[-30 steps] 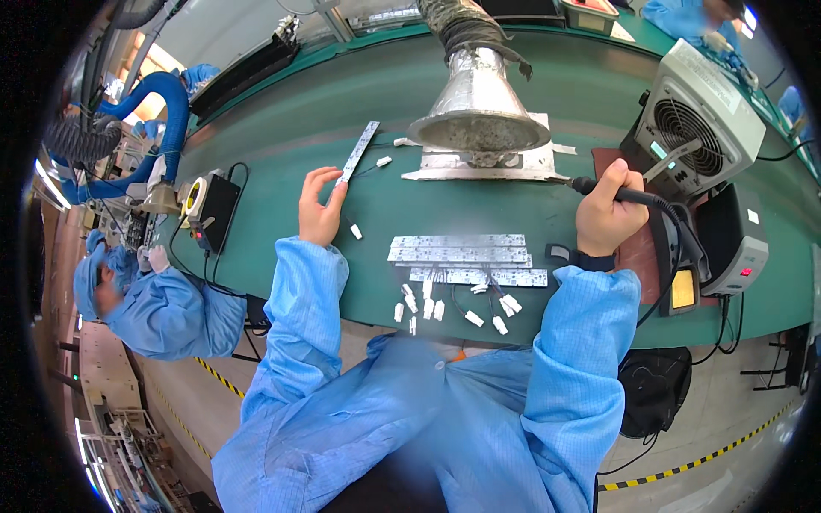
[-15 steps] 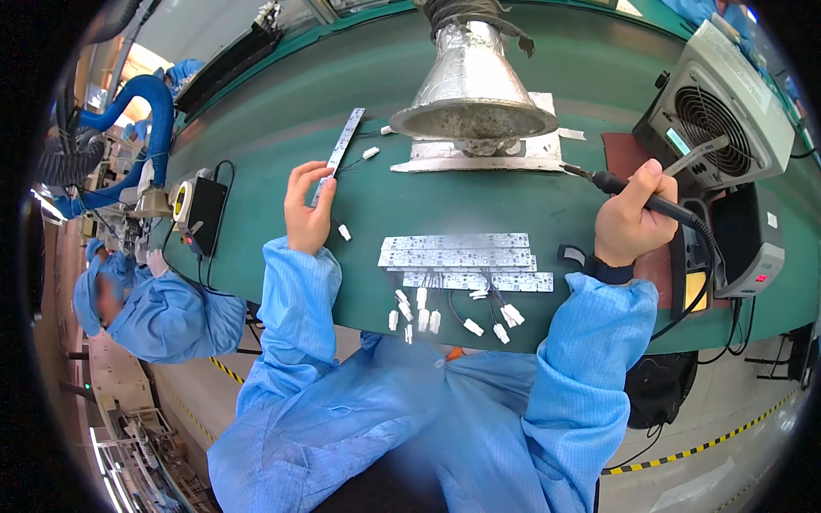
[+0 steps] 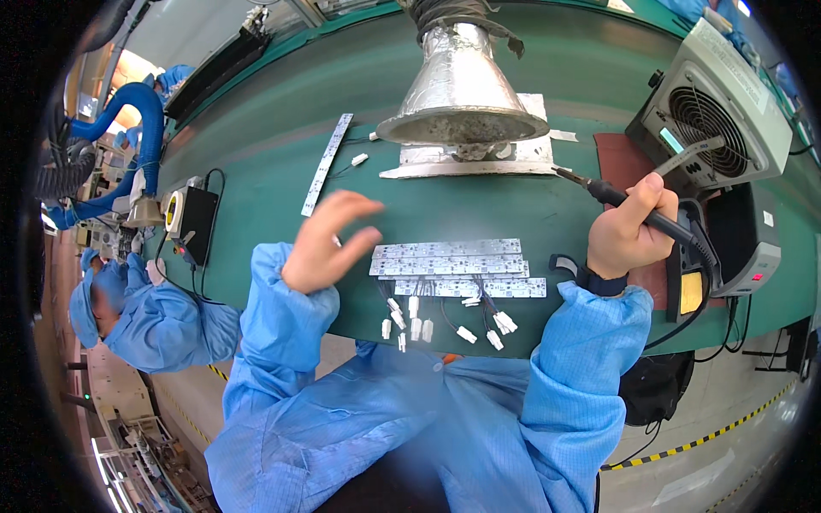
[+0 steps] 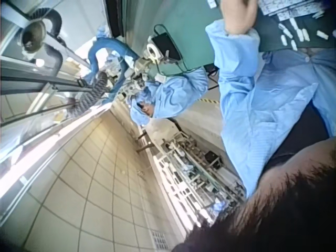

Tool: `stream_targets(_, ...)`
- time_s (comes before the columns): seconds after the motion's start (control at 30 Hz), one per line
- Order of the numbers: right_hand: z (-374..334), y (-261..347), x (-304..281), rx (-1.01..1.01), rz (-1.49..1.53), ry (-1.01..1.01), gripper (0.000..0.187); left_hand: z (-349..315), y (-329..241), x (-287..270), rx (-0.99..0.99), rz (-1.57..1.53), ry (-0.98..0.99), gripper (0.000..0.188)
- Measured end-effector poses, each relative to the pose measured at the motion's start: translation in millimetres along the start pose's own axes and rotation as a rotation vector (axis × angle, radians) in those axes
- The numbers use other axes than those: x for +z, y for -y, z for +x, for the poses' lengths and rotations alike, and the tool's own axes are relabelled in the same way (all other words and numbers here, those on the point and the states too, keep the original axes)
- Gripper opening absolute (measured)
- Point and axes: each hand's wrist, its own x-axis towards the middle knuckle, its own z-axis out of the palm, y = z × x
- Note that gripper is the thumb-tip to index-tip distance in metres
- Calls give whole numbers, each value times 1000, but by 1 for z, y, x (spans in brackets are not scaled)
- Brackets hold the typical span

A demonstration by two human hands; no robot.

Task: Soldering electronic components onto LED strips at a manual assembly station.

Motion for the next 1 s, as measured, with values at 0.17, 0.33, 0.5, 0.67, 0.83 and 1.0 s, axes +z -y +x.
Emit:
stream_targets(0.17, 0, 3, -2, 2, 14, 21, 36, 20, -14, 14, -80, -136, 439, 30)
stream_targets(0.33, 1, 4, 0, 79, 51, -7, 37, 32, 9, 11, -238, -487, 616, 21)
stream_targets(0.5, 5, 4, -1, 16, 53, -24, 37, 26, -1, 15, -83, -436, 457, 35)
stream_targets(0.67, 3, 3, 0, 32, 83, -11, 35, 24, -8, 12, -147, -292, 598, 54)
stream_targets(0.83, 4, 4, 0, 63, 80, -7, 34, 17, -4, 15, -38, -325, 463, 53)
stream_targets(1.0, 2, 5, 3, 64, 69, -7, 34, 9, -10, 19, 153, -132, 432, 49)
